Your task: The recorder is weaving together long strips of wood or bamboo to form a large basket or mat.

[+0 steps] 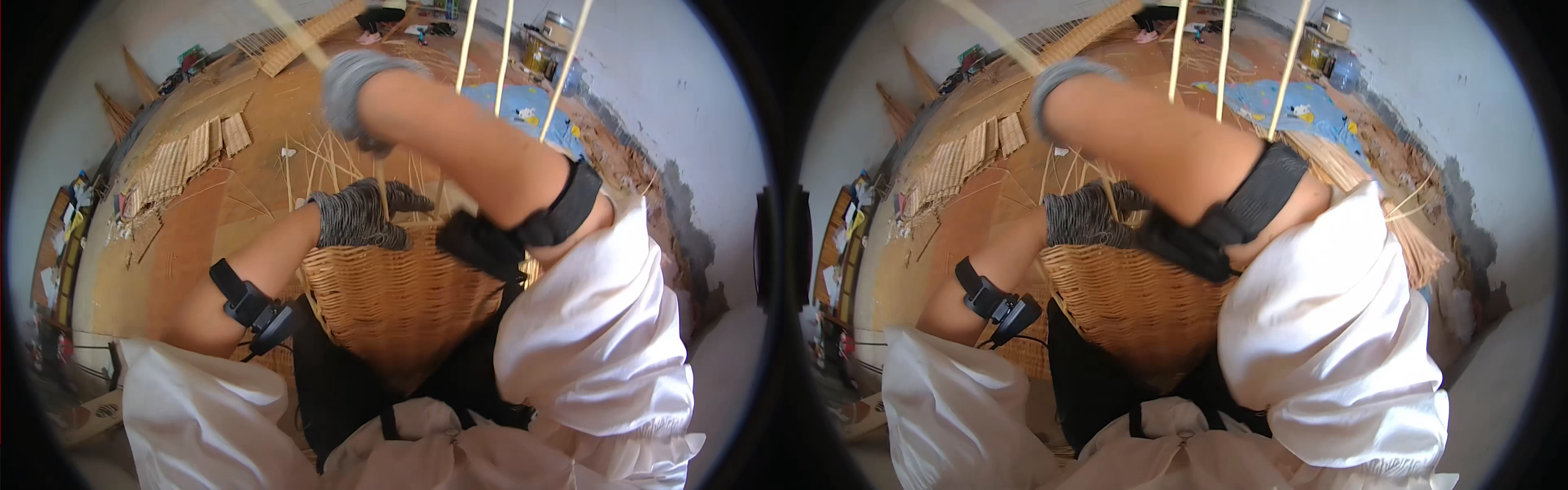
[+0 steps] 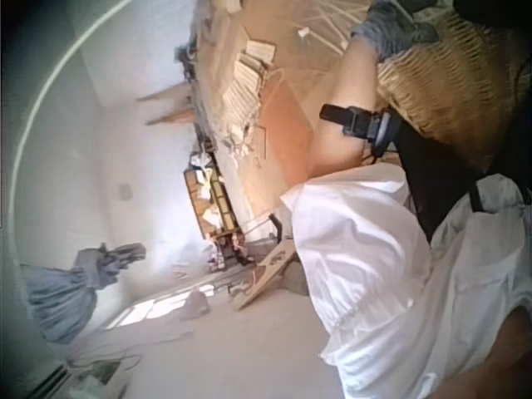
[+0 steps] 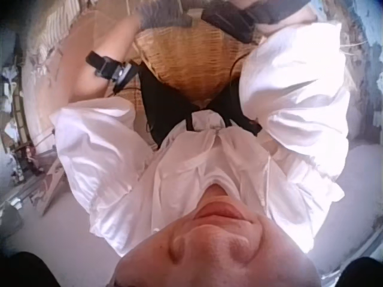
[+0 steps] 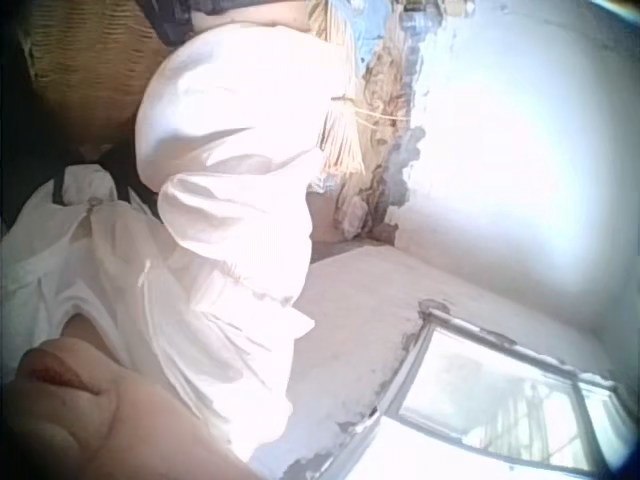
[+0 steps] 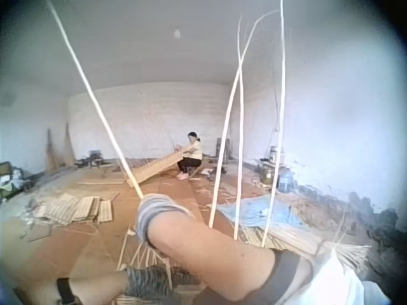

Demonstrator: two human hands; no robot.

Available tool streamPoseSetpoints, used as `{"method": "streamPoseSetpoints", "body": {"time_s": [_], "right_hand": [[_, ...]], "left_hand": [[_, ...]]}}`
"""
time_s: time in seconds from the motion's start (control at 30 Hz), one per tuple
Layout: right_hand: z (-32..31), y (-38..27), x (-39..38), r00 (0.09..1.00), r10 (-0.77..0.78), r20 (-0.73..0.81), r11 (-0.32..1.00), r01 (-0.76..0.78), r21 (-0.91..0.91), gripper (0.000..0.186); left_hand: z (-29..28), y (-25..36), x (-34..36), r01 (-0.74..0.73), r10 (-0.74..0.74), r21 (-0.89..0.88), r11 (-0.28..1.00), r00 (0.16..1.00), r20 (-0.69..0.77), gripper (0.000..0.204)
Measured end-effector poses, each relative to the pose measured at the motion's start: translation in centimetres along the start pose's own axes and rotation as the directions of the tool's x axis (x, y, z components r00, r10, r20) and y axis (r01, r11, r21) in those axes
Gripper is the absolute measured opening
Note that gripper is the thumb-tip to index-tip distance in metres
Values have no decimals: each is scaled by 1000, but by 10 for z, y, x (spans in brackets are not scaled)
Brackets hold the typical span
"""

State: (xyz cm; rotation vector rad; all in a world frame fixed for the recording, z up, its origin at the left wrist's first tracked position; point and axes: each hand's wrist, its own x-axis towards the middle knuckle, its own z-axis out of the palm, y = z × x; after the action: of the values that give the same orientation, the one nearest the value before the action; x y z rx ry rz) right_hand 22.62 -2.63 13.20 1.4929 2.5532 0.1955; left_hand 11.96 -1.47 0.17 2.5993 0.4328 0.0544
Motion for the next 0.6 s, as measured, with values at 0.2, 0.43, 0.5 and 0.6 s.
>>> {"method": "streamPoseSetpoints", "body": {"time_s": [0.2,0.43,0.5,0.6], "right_hand": [[174,13,-137,755,613,-232,-300,494,816,19],[191,26,-169,814,575,-79,-559,461,689,18],[210,47,-196,814,572,-105,-567,484,667,10],[220,49,-194,818,575,-34,-708,517,481,13]], "left_hand": [[-28,40,-10,208,-209,28,978,976,63,76],[-10,25,14,276,-262,-360,891,961,88,44],[-2,37,20,264,-266,-374,889,963,47,40],[-3,65,24,435,-466,-509,743,882,73,35]]}}
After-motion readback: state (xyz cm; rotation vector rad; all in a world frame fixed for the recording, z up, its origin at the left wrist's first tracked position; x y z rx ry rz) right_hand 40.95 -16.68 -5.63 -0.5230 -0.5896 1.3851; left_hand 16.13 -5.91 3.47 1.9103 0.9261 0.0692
